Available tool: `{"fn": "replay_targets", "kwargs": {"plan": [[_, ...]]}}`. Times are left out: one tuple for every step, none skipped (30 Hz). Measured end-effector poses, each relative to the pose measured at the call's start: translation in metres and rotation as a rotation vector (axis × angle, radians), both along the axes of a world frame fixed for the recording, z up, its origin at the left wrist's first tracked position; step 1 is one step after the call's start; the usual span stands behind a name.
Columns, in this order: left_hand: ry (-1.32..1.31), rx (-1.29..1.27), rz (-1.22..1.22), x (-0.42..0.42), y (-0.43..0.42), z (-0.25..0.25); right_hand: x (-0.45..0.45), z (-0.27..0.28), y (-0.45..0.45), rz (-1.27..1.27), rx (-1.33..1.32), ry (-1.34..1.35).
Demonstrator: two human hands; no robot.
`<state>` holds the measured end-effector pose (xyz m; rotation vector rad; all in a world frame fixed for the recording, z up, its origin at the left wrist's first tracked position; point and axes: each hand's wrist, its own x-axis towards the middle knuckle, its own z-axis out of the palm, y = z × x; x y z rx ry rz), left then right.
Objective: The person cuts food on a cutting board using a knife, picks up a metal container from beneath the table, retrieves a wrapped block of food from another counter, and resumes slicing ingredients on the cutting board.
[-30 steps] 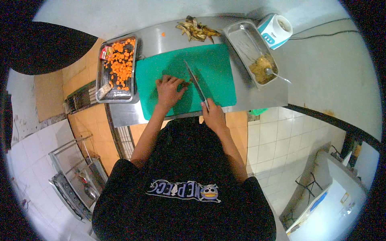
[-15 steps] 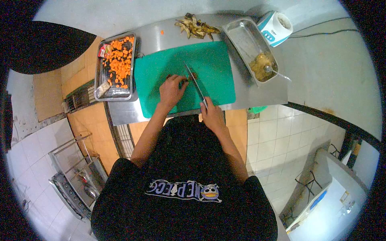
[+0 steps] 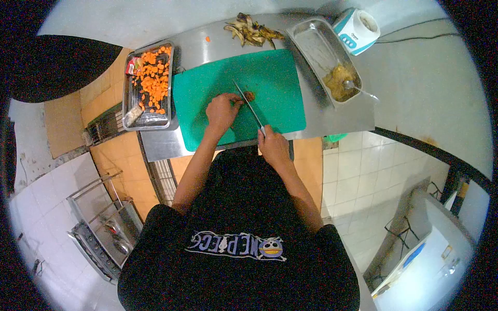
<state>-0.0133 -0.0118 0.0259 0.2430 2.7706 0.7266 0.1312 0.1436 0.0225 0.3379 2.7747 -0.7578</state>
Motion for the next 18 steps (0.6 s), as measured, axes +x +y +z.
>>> {"fn": "replay_targets", "kwargs": {"plan": [[-0.004,0.023,0.011,-0.001,-0.001,-0.003,0.0,0.0,0.0,0.0,-0.006,-0.006],[-0.007,0.047,0.021,-0.001,-0.001,-0.007,0.0,0.0,0.0,0.0,-0.01,-0.012],[-0.008,0.046,0.02,-0.001,-0.001,-0.007,0.0,0.0,0.0,-0.001,-0.011,-0.014],[-0.032,0.071,0.053,-0.001,-0.001,-0.008,0.0,0.0,0.0,0.0,-0.01,-0.007],[-0.055,0.097,0.087,-0.001,-0.002,-0.008,0.0,0.0,0.0,0.002,-0.008,0.001],[-0.058,0.096,0.089,-0.002,-0.002,-0.009,-0.001,0.001,0.0,0.003,-0.009,-0.002],[-0.059,0.099,0.093,-0.002,-0.002,-0.01,0.0,0.002,0.0,0.011,0.002,-0.004],[-0.06,0.102,0.098,-0.002,-0.003,-0.011,-0.001,0.002,-0.001,0.018,0.014,-0.005],[-0.062,0.102,0.101,-0.002,-0.003,-0.009,0.0,0.001,-0.001,0.021,0.013,-0.008],[-0.056,0.118,0.103,-0.002,-0.003,-0.007,0.0,0.001,-0.001,0.024,0.02,-0.007],[-0.051,0.136,0.105,-0.001,-0.004,-0.005,0.001,0.0,0.0,0.027,0.026,-0.008],[-0.054,0.136,0.109,-0.001,-0.004,-0.007,0.001,0.002,-0.001,0.031,0.027,-0.011],[-0.066,0.133,0.093,-0.003,-0.005,-0.009,0.0,0.004,-0.001,0.032,0.03,-0.012],[-0.077,0.13,0.076,-0.004,-0.006,-0.011,-0.001,0.005,-0.002,0.032,0.034,-0.011],[-0.078,0.131,0.079,-0.005,-0.006,-0.012,-0.001,0.005,-0.002,0.034,0.034,-0.012],[-0.086,0.126,0.076,-0.005,-0.006,-0.013,-0.001,0.005,-0.002,0.037,0.034,-0.013],[-0.093,0.12,0.075,-0.005,-0.006,-0.014,-0.001,0.005,-0.002,0.041,0.033,-0.013],[-0.094,0.12,0.08,-0.005,-0.006,-0.011,-0.001,0.004,-0.002,0.046,0.032,-0.014]]}}
